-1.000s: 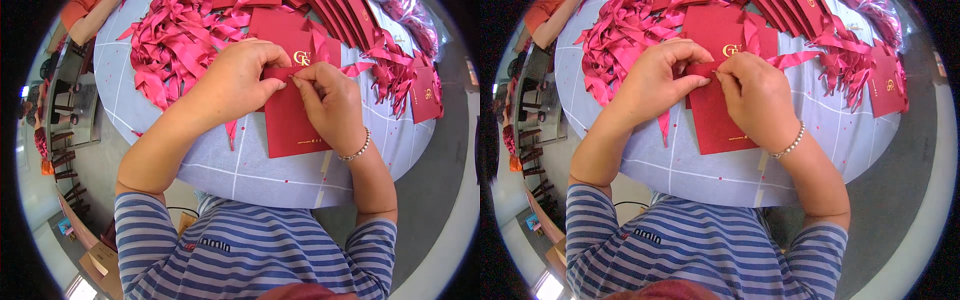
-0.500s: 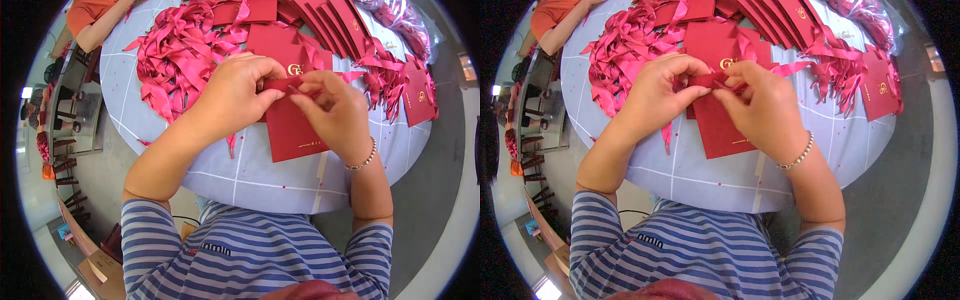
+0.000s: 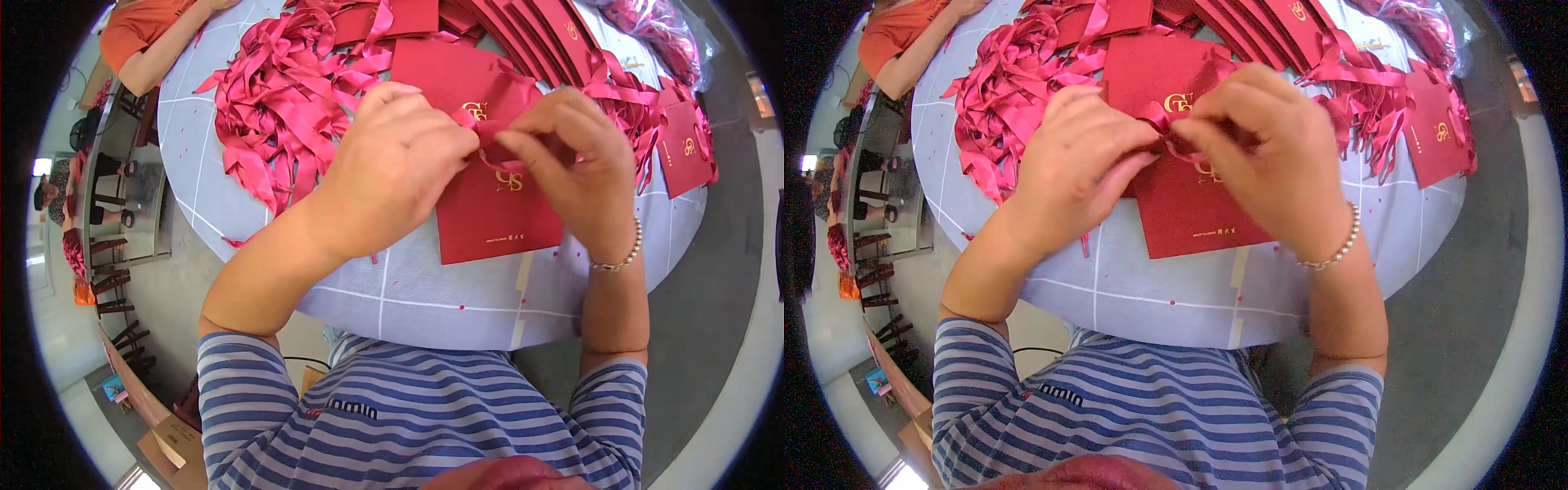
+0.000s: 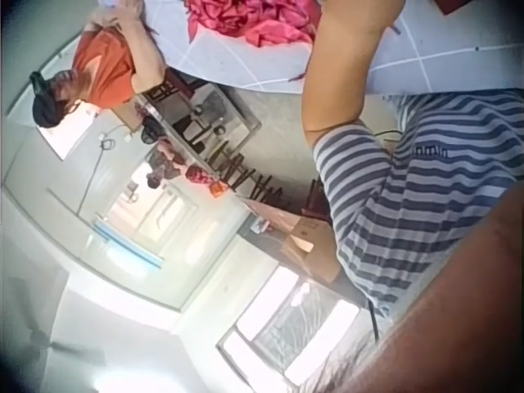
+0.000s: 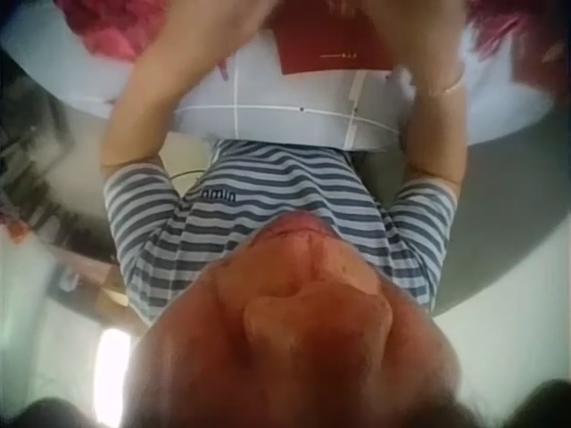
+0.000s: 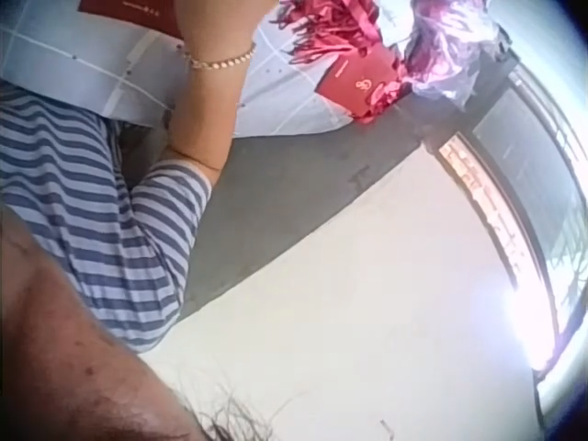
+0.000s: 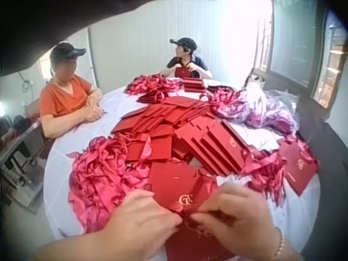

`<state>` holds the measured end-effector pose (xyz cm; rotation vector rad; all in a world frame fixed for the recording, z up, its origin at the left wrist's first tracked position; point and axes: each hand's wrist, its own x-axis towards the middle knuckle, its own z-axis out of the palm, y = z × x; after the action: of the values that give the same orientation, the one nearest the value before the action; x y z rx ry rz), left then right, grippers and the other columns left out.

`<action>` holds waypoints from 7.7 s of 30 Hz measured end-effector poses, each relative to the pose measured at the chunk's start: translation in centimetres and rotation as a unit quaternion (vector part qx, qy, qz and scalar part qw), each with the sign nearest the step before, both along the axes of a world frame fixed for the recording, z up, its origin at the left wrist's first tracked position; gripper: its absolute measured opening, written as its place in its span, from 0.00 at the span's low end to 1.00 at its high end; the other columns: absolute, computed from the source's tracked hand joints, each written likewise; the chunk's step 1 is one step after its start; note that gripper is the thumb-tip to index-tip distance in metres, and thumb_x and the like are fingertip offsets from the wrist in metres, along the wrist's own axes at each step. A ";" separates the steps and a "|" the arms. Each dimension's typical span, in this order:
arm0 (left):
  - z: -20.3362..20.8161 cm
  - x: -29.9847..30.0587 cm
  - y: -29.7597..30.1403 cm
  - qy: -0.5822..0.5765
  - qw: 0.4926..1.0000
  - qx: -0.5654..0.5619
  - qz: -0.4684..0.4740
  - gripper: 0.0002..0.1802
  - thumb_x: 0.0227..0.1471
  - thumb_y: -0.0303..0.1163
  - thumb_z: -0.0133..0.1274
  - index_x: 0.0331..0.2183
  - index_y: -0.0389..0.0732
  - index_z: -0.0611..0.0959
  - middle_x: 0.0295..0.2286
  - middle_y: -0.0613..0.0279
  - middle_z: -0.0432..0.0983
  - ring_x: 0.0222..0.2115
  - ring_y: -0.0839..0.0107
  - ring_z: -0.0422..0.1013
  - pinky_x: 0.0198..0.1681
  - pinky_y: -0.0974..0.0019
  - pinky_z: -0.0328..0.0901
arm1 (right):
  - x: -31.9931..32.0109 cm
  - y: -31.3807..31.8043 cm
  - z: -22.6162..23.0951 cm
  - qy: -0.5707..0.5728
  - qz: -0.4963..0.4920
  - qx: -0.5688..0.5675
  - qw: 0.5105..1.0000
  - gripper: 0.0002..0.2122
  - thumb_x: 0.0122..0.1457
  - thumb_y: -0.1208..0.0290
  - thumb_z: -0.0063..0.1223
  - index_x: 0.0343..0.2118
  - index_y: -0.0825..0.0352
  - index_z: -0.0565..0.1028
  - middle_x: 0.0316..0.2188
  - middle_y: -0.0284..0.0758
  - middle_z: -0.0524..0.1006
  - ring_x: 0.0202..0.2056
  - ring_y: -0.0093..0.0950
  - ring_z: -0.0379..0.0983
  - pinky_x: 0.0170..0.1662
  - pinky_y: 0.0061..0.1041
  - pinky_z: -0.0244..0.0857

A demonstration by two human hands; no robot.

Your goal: The person assembles paper gift bags by threading ribbon handles through slits in the bags by hand and placing the finished bags onto a stack on the table.

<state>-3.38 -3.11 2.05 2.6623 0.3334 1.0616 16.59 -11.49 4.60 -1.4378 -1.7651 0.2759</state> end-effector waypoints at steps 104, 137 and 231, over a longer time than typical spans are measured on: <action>-0.3 0.4 1.2 0.134 0.971 -0.196 0.006 0.08 0.48 0.30 0.61 0.30 0.36 0.82 0.24 0.56 0.77 0.27 0.59 0.72 0.41 0.59 0.64 | -1.3 -0.2 -3.5 -0.010 0.013 -0.038 0.999 0.02 0.53 0.78 0.53 0.27 0.69 0.73 0.24 0.44 0.75 0.29 0.45 0.74 0.33 0.37 0.68; -1.9 1.1 -0.4 0.187 0.972 -0.118 0.076 0.09 0.45 0.32 0.53 0.21 0.36 0.81 0.20 0.52 0.76 0.25 0.53 0.74 0.38 0.54 0.63 | -2.8 -0.4 -3.2 0.017 -0.053 -0.197 0.979 0.01 0.55 0.81 0.52 0.29 0.72 0.74 0.23 0.47 0.76 0.25 0.46 0.73 0.30 0.37 0.65; 2.6 1.7 -4.9 0.134 0.983 0.104 -0.067 0.17 0.32 0.27 0.57 0.32 0.35 0.81 0.24 0.62 0.73 0.26 0.64 0.69 0.36 0.59 0.65 | 3.8 -1.2 1.3 -0.044 0.161 -0.225 0.960 0.14 0.50 0.74 0.65 0.15 0.72 0.71 0.12 0.30 0.66 0.17 0.18 0.57 0.20 0.25 0.51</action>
<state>-1.68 -8.00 4.63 2.9712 0.0940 0.7343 20.43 -12.71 5.89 -1.4765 -2.1007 0.8422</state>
